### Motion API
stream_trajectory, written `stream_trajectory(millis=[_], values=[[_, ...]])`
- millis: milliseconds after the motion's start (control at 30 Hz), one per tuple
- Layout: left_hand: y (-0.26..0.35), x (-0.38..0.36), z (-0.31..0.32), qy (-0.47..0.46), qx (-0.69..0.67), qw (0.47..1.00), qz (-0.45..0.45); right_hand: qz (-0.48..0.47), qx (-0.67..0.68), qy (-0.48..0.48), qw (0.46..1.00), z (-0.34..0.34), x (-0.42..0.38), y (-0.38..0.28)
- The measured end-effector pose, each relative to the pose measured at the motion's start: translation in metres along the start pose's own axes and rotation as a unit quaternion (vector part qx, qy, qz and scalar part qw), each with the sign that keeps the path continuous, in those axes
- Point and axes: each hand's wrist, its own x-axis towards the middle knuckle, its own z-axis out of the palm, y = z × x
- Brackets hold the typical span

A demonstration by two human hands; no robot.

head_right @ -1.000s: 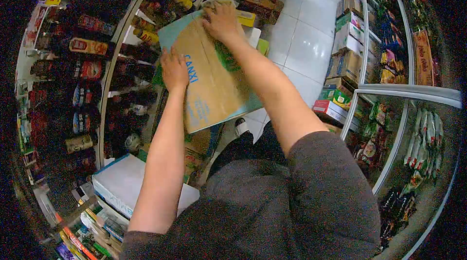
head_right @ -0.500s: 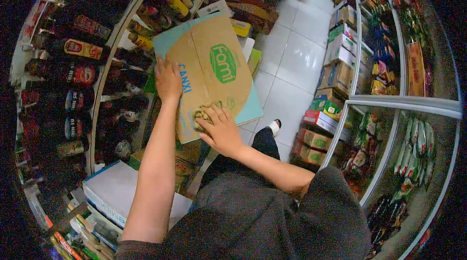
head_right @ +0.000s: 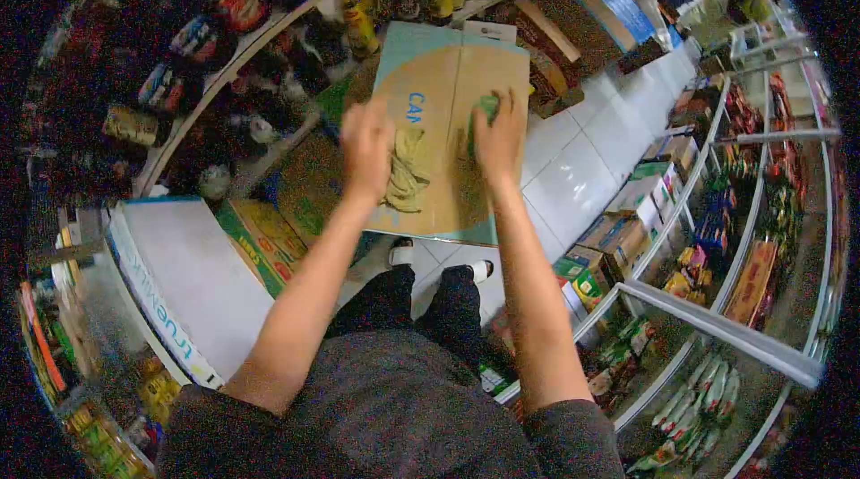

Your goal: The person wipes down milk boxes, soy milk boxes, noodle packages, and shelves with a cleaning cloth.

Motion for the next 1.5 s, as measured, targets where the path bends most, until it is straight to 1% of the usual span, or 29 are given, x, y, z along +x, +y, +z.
stream_trajectory(millis=[33,67,100,133,200,300,433,467,500,533,600,667,733,800,833,867,933,1000,1033,1100,1133,1200,1267,1300,1333,1400,1433,1467,1500], values=[[0.004,-0.023,0.013,-0.018,0.130,0.991,0.037,-0.004,0.001,-0.007,1.000,0.006,0.001,0.004],[0.007,-0.038,0.025,-0.038,0.259,0.962,0.075,-0.028,-0.099,-0.025,0.994,0.013,0.000,0.007],[0.006,-0.036,0.025,-0.037,0.259,0.963,0.070,-0.051,-0.197,-0.042,0.978,0.018,-0.001,0.007],[0.005,-0.029,0.027,-0.047,0.274,0.955,0.100,-0.038,-0.245,-0.034,0.968,0.025,-0.007,0.005],[-0.002,-0.004,0.038,-0.045,0.294,0.942,0.153,-0.037,-0.260,-0.033,0.964,0.029,-0.006,0.009],[-0.011,0.054,0.062,-0.038,0.335,0.925,0.177,-0.030,-0.265,-0.041,0.963,0.029,-0.004,0.008],[-0.005,0.120,0.085,0.001,0.349,0.920,0.180,-0.018,-0.247,-0.046,0.968,0.025,-0.003,0.001],[-0.006,0.133,0.096,0.018,0.349,0.923,0.162,-0.011,-0.237,-0.040,0.971,0.023,-0.002,-0.003],[-0.005,0.145,0.111,0.032,0.343,0.927,0.148,-0.016,-0.255,-0.051,0.966,0.026,-0.003,0.000],[-0.008,0.154,0.123,0.065,0.329,0.926,0.172,-0.019,-0.279,-0.053,0.959,0.027,-0.001,0.005],[0.006,0.168,0.129,-0.019,0.326,0.938,0.119,0.017,-0.255,-0.067,0.964,0.024,0.001,0.003],[0.006,0.159,0.128,0.049,0.300,0.939,0.160,0.022,-0.254,-0.064,0.965,0.022,-0.001,0.000],[-0.002,0.142,0.121,0.034,0.323,0.931,0.164,0.019,-0.253,-0.063,0.965,0.019,-0.004,-0.007],[0.000,0.107,0.099,0.023,0.352,0.921,0.163,0.023,-0.250,-0.056,0.966,0.022,-0.005,-0.005],[0.003,0.083,0.087,-0.037,0.345,0.929,0.128,0.029,-0.240,-0.063,0.968,0.024,-0.005,-0.004],[0.002,0.054,0.078,-0.035,0.354,0.923,0.147,0.036,-0.226,-0.056,0.972,0.024,-0.005,-0.004],[0.019,-0.008,0.053,-0.135,0.374,0.908,0.130,0.031,-0.226,-0.052,0.972,0.022,-0.006,-0.004],[0.024,-0.061,0.036,-0.171,0.337,0.914,0.150,0.032,-0.228,-0.054,0.972,0.021,-0.005,-0.004],[0.024,-0.064,0.029,-0.171,0.337,0.913,0.151,0.026,-0.230,-0.052,0.971,0.022,-0.006,-0.004],[0.021,-0.064,0.016,-0.192,0.274,0.935,0.121,0.020,-0.232,-0.049,0.971,0.022,-0.007,-0.006],[0.018,-0.048,0.011,-0.188,0.301,0.929,0.106,0.021,-0.237,-0.050,0.970,0.022,-0.007,-0.007],[-0.004,-0.005,0.016,-0.090,0.382,0.913,0.114,0.014,-0.249,-0.048,0.967,0.021,-0.004,-0.005],[-0.041,0.051,0.030,-0.057,0.297,0.953,0.025,0.013,-0.248,-0.052,0.967,0.023,-0.005,-0.001],[-0.072,0.085,0.046,-0.061,0.131,0.989,-0.024,0.008,-0.252,-0.049,0.967,0.021,-0.004,-0.001],[-0.093,0.114,0.057,-0.064,-0.038,0.995,-0.072,0.017,-0.251,-0.056,0.966,0.021,-0.005,-0.003],[-0.089,0.153,0.054,-0.092,-0.199,0.971,-0.099,0.021,-0.247,-0.067,0.966,0.022,-0.005,-0.006],[-0.099,0.162,0.057,-0.086,-0.199,0.971,-0.101,0.019,-0.253,-0.058,0.966,0.022,-0.005,-0.005],[-0.113,0.173,0.064,-0.107,-0.232,0.953,-0.164,0.018,-0.258,-0.049,0.965,0.022,-0.005,-0.004],[-0.163,0.187,0.086,-0.112,-0.356,0.915,-0.153,0.013,-0.254,-0.048,0.966,0.024,-0.005,-0.003]])
